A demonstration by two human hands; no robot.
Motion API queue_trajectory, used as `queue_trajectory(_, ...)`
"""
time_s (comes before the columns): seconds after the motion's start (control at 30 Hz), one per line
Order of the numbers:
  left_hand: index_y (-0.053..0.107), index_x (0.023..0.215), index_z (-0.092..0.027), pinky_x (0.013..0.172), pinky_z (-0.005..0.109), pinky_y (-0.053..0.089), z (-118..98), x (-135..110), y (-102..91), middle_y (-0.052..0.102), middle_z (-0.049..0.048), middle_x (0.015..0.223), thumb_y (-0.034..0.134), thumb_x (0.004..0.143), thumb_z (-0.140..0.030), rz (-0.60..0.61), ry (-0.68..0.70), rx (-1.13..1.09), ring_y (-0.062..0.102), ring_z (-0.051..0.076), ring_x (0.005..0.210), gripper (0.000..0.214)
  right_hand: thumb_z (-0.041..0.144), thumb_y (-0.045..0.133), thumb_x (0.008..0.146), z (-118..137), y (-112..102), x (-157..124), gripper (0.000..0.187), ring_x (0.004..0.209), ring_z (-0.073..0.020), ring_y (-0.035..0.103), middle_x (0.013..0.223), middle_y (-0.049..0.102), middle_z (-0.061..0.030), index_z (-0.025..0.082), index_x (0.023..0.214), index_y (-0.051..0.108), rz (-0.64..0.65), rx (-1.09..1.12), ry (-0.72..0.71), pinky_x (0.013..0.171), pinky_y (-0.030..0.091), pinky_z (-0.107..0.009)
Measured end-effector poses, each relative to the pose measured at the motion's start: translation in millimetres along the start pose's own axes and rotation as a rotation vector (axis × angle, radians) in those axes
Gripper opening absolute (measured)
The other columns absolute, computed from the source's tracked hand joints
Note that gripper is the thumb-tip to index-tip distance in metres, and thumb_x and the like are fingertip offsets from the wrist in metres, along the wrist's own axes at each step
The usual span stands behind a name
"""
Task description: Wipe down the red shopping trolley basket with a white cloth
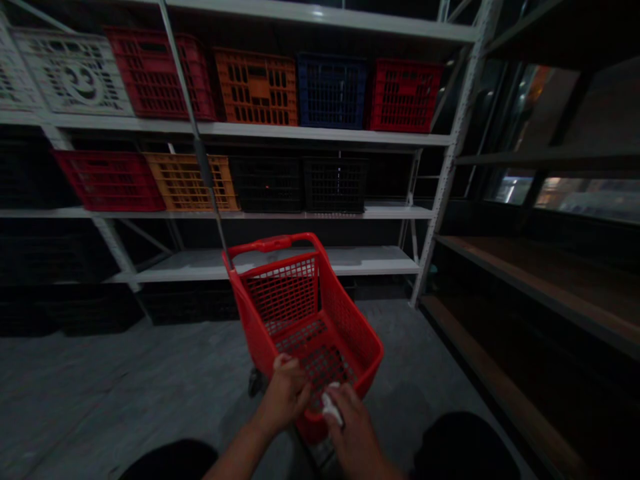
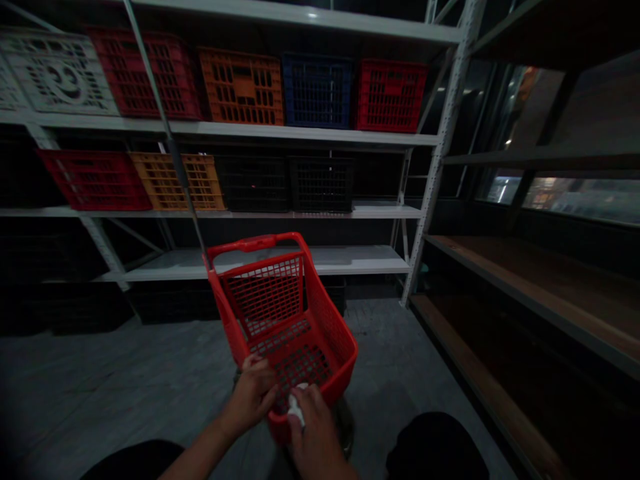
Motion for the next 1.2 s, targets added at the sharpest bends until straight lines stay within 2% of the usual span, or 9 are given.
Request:
queue_trajectory(0.13, 0.045, 0.051, -0.016, 0.084, 0.037, 0.027, 13.1, -4.6, -5.0, 0.051, -0.0019, 0.054, 0.037, 0.076, -0.019, 0.053, 0.018, -0.010, 0.045, 0.011, 0.066, 0.027, 0.008, 0.044, 0.078, -3.6, -3.2, 8.5, 0.035, 0.086, -0.0151, 0.055, 0.095, 0.054, -0.0059, 0.023, 0.106, 0.059, 0.054, 0.030, -0.039, 0.078, 0.046, -0.025)
queue_trajectory(0.3, 0.047, 0.051, -0.017, 0.091, 0.037, 0.026, 31.3, -8.4, -19.8, 0.052, -0.0025, 0.055, 0.038, 0.072, -0.015, 0.150, 0.017, 0.037, 0.046, 0.011, 0.067, 0.022, 0.018, 0.048, 0.080, -55.1, -54.4, 44.4, 0.021, 0.074, -0.0146, 0.056, 0.084, 0.052, -0.0062, 0.018, 0.086, 0.068, -0.099, -0.061, 0.016, 0.068, 0.048, -0.025)
queue_trajectory(0.4, 0.052, 0.055, -0.018, 0.097, 0.041, 0.021, 29.7, -4.4, -28.5, 0.057, -0.0011, 0.061, 0.041, 0.071, -0.016, 0.178, -0.081, 0.139, 0.051, 0.013, 0.074, 0.020, 0.021, 0.049, 0.081, -71.9, -66.8, 55.9, 0.020, 0.072, -0.0146, 0.056, 0.083, 0.053, -0.0062, 0.019, 0.084, 0.069, -0.112, -0.090, 0.046, 0.069, 0.049, -0.027)
queue_trajectory(0.5, 0.060, 0.067, -0.019, 0.096, 0.046, 0.024, 7.5, 4.5, -28.1, 0.064, 0.0040, 0.073, 0.037, 0.080, -0.023, 0.127, -0.319, 0.255, 0.054, 0.019, 0.085, 0.027, 0.019, 0.048, 0.081, -65.7, -56.0, 51.6, 0.020, 0.072, -0.0148, 0.057, 0.078, 0.055, -0.0051, 0.020, 0.085, 0.068, -0.076, -0.078, 0.047, 0.069, 0.049, -0.027)
queue_trajectory(0.57, 0.062, 0.079, -0.019, 0.087, 0.040, 0.035, -17.0, 11.1, -16.5, 0.066, 0.0063, 0.079, 0.027, 0.086, -0.033, 0.148, -0.457, 0.202, 0.058, 0.019, 0.083, 0.038, 0.018, 0.048, 0.081, -55.4, -44.5, 43.1, 0.019, 0.075, -0.0151, 0.057, 0.081, 0.056, -0.0055, 0.020, 0.084, 0.067, -0.077, -0.043, 0.042, 0.070, 0.049, -0.026)
queue_trajectory(0.73, 0.060, 0.094, -0.018, 0.063, 0.029, 0.044, -60.3, 17.9, 26.1, 0.068, 0.0103, 0.080, 0.016, 0.088, -0.043, 0.331, -0.562, 0.087, 0.064, 0.019, 0.072, 0.051, 0.012, 0.049, 0.077, -37.7, -28.1, 26.6, 0.020, 0.075, -0.0147, 0.057, 0.081, 0.056, -0.0044, 0.021, 0.083, 0.066, -0.069, 0.019, 0.055, 0.068, 0.048, -0.024)
queue_trajectory(0.87, 0.060, 0.094, -0.019, 0.061, 0.030, 0.045, -54.9, 10.4, 36.5, 0.068, 0.0105, 0.083, 0.021, 0.087, -0.046, 0.340, -0.560, 0.152, 0.064, 0.021, 0.073, 0.048, 0.013, 0.048, 0.079, -41.6, -35.3, 43.8, 0.020, 0.073, -0.0139, 0.056, 0.079, 0.054, -0.0034, 0.021, 0.083, 0.066, -0.059, 0.000, 0.027, 0.067, 0.048, -0.024)
queue_trajectory(1.07, 0.063, 0.085, -0.019, 0.058, 0.030, 0.046, -44.8, 2.8, 31.9, 0.068, 0.0096, 0.075, 0.023, 0.087, -0.042, 0.304, -0.528, 0.240, 0.065, 0.021, 0.068, 0.046, 0.017, 0.048, 0.081, -58.1, -39.4, 94.0, 0.017, 0.075, -0.0140, 0.055, 0.080, 0.055, -0.0032, 0.020, 0.082, 0.065, -0.052, -0.005, -0.044, 0.071, 0.046, -0.026)
queue_trajectory(1.2, 0.063, 0.080, -0.020, 0.058, 0.030, 0.046, -40.5, -4.3, 28.0, 0.069, 0.0083, 0.073, 0.021, 0.088, -0.041, 0.272, -0.498, 0.248, 0.064, 0.021, 0.067, 0.047, 0.019, 0.045, 0.083, -54.0, -31.6, 72.7, 0.016, 0.076, -0.0139, 0.054, 0.080, 0.054, -0.0024, 0.020, 0.080, 0.061, -0.084, 0.039, -0.027, 0.070, 0.045, -0.026)
Point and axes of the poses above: each hand's wrist, its own x-axis towards the middle knuckle, its own y-axis out of the palm, z = x × y, the point moved 3 cm from there along x, towards the middle knuckle
